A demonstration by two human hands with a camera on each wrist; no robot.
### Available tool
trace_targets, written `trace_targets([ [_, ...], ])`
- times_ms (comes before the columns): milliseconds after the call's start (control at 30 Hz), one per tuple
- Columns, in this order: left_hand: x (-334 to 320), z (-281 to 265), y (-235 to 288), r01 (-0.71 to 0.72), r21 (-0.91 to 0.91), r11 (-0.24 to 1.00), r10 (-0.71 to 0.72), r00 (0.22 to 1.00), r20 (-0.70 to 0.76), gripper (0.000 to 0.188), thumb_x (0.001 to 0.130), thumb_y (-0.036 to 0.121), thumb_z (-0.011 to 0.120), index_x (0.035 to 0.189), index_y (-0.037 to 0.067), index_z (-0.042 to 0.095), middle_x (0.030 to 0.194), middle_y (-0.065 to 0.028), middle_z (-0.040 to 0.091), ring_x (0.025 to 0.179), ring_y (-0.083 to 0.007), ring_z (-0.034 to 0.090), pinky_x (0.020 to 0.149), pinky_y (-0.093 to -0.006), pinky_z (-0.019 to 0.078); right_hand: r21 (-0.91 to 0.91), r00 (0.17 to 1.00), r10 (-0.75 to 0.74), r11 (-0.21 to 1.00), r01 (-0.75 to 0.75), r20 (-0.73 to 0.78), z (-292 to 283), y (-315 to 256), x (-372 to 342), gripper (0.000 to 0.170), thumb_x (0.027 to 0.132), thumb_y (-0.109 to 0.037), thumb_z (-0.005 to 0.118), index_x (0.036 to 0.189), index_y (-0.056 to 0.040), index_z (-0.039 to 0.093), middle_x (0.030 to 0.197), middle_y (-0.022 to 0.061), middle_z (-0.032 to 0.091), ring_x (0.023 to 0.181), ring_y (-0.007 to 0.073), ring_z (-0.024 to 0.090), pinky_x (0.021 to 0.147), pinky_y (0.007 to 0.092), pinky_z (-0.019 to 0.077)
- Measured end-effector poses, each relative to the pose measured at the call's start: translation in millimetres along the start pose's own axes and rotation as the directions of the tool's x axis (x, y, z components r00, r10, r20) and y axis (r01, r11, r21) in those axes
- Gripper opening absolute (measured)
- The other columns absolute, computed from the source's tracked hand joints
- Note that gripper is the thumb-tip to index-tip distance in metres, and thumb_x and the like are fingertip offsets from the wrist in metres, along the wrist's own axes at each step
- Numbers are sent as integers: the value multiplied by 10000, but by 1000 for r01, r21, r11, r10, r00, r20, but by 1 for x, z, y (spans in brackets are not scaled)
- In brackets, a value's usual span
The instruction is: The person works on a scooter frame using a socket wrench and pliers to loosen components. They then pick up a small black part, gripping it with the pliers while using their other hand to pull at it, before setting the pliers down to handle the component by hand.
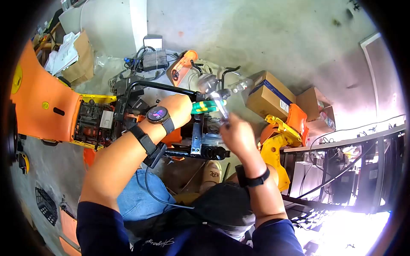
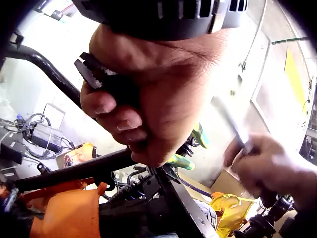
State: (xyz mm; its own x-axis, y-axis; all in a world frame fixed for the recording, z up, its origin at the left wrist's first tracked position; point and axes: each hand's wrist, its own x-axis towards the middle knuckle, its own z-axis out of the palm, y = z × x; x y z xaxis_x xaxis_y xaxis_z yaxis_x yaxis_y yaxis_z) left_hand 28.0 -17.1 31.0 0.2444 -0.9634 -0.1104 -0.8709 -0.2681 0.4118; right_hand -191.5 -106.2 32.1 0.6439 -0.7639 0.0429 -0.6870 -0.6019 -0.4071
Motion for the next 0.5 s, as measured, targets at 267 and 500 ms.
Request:
trace_targets([
  [267, 1, 12, -1, -68, -84, 994, 59, 993, -107, 154, 793, 86, 645, 864, -30, 718, 842, -248, 701, 787, -425, 697, 714, -493, 564, 141, 972, -27, 988, 61, -235, -11, 8, 3, 161, 848, -120, 667, 979, -27, 667, 757, 168, 688, 685, 273, 687, 656, 352, 524],
  [500, 5, 14, -3, -42, -90, 995, 37, 998, -56, 154, 798, 81, 632, 854, -34, 718, 836, -252, 697, 790, -420, 696, 718, -480, 564, 373, 890, 13, 911, 178, -455, -24, -11, -7, 121, 875, -15, 649, 991, -28, 618, 694, 61, 610, 561, 125, 557, 541, 273, 443],
])
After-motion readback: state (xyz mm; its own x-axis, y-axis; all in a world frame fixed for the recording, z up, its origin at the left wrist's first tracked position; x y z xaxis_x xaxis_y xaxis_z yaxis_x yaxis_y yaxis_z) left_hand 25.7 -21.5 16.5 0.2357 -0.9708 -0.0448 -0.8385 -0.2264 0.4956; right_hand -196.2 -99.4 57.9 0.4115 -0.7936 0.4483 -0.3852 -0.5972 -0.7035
